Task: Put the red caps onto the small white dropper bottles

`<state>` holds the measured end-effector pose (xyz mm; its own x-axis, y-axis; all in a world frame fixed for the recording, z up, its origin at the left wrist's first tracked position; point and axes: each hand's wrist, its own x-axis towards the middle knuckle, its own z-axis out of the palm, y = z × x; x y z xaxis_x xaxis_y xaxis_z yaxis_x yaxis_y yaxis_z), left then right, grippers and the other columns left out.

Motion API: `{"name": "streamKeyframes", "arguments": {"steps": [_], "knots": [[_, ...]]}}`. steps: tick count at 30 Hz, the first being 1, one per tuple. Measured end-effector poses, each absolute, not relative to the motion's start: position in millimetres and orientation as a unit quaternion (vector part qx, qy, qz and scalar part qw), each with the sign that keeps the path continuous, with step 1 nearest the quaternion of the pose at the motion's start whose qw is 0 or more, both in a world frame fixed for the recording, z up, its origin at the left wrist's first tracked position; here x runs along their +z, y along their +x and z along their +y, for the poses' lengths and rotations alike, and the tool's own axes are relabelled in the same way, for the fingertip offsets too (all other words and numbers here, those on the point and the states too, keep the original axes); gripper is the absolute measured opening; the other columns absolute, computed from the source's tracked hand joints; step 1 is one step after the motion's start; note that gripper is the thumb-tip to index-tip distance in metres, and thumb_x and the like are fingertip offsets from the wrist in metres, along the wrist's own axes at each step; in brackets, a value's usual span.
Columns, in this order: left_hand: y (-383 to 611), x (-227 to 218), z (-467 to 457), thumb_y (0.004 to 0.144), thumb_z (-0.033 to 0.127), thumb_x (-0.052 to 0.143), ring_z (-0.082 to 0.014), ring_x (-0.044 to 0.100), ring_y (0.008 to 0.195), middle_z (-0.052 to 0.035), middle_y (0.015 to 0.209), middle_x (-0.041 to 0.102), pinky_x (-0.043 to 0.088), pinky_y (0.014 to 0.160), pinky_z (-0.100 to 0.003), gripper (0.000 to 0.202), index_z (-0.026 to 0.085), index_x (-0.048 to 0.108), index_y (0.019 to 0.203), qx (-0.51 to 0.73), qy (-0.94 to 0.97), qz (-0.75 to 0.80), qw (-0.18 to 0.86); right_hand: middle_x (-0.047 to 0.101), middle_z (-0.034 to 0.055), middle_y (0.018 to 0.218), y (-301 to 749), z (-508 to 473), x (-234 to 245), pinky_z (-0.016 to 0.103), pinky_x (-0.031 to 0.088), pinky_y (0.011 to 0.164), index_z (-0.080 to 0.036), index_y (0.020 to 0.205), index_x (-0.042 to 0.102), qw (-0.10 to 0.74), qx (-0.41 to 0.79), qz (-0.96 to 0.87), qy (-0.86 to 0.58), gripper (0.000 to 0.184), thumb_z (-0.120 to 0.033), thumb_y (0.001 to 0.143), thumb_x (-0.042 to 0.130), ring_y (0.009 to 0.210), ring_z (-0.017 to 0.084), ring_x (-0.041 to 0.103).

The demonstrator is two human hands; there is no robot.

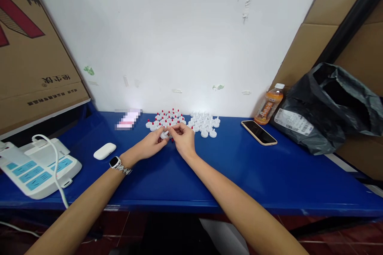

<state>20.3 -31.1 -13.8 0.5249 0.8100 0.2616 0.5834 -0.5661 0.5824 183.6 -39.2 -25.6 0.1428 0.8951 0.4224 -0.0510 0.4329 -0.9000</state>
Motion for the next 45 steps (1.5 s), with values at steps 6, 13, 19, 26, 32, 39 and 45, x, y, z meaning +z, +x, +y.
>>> {"name": "streamKeyframes", "arguments": {"steps": [6, 13, 19, 26, 32, 39, 45], "knots": [[21.1, -15.3, -30.5, 0.098, 0.038, 0.044, -0.0187, 0.055, 0.074, -0.0035, 0.088, 0.058, 0.042, 0.065, -0.031, 0.018, 0.021, 0.044, 0.095, 0.27, 0.852, 0.405, 0.193, 0.069, 0.0013, 0.073, 179.1, -48.8, -23.0, 0.028, 0.046, 0.063, -0.019, 0.077, 0.071, 0.651, 0.315, -0.567, -0.394, 0.027, -0.045, 0.084, 0.071, 0.064, 0.014, 0.057], [26.3, -3.6, -42.3, 0.1, 0.035, 0.041, -0.0225, 0.06, 0.093, -0.0084, 0.103, 0.062, 0.048, 0.083, -0.037, 0.017, 0.02, 0.047, 0.103, 0.284, 0.865, 0.367, 0.191, 0.067, 0.0025, 0.083, 175.3, -53.7, -18.2, 0.029, 0.047, 0.071, -0.02, 0.08, 0.066, 0.672, 0.263, -0.584, -0.372, 0.018, -0.036, 0.086, 0.067, 0.077, 0.016, 0.06], [31.4, -6.6, -44.7, 0.1, 0.033, 0.043, -0.0217, 0.062, 0.092, -0.0089, 0.105, 0.064, 0.05, 0.083, -0.036, 0.015, 0.019, 0.047, 0.104, 0.276, 0.872, 0.363, 0.181, 0.059, -0.0007, 0.075, 178.2, -52.9, -22.0, 0.028, 0.046, 0.069, -0.02, 0.075, 0.058, 0.669, 0.28, -0.587, -0.359, 0.018, -0.032, 0.085, 0.065, 0.071, 0.014, 0.056], [38.8, -6.4, -40.6, 0.098, 0.04, 0.049, -0.019, 0.06, 0.084, -0.0042, 0.096, 0.06, 0.05, 0.08, -0.035, 0.035, 0.019, 0.042, 0.126, 0.315, 0.858, 0.364, 0.181, 0.059, -0.0023, 0.069, 210.3, -34.1, -1.6, 0.027, 0.045, 0.062, -0.021, 0.079, 0.055, 0.647, 0.264, -0.602, -0.387, 0.018, -0.035, 0.083, 0.065, 0.063, 0.013, 0.055], [26.3, -11.8, -28.3, 0.098, 0.04, 0.05, -0.021, 0.058, 0.092, -0.0051, 0.098, 0.06, 0.048, 0.086, -0.038, 0.026, 0.021, 0.054, 0.116, 0.294, 0.871, 0.368, 0.14, 0.065, -0.0001, 0.072, 267.6, 28.6, 18.0, 0.028, 0.047, 0.069, -0.021, 0.08, 0.057, 0.548, 0.105, -0.645, -0.523, 0.005, -0.024, 0.081, 0.061, 0.069, 0.016, 0.061], [26.0, -10.5, -29.6, 0.099, 0.037, 0.049, -0.0218, 0.057, 0.094, -0.0051, 0.095, 0.062, 0.047, 0.086, -0.038, 0.02, 0.022, 0.061, 0.095, 0.282, 0.875, 0.367, 0.144, 0.073, 0.0062, 0.09, 261.9, 80.2, 13.4, 0.026, 0.045, 0.071, -0.02, 0.091, 0.067, 0.293, 0.016, -0.724, -0.625, 0.015, -0.014, 0.083, 0.056, 0.081, 0.018, 0.065], [25.8, -10.2, -29.7, 0.099, 0.038, 0.048, -0.021, 0.056, 0.092, -0.0047, 0.094, 0.061, 0.047, 0.086, -0.038, 0.022, 0.021, 0.062, 0.094, 0.277, 0.874, 0.37, 0.147, 0.073, 0.009, 0.086, 249.4, 97.4, 11.5, 0.026, 0.044, 0.069, -0.018, 0.08, 0.07, 0.236, 0.036, -0.738, -0.631, 0.014, -0.008, 0.073, 0.063, 0.078, 0.02, 0.066]]}}
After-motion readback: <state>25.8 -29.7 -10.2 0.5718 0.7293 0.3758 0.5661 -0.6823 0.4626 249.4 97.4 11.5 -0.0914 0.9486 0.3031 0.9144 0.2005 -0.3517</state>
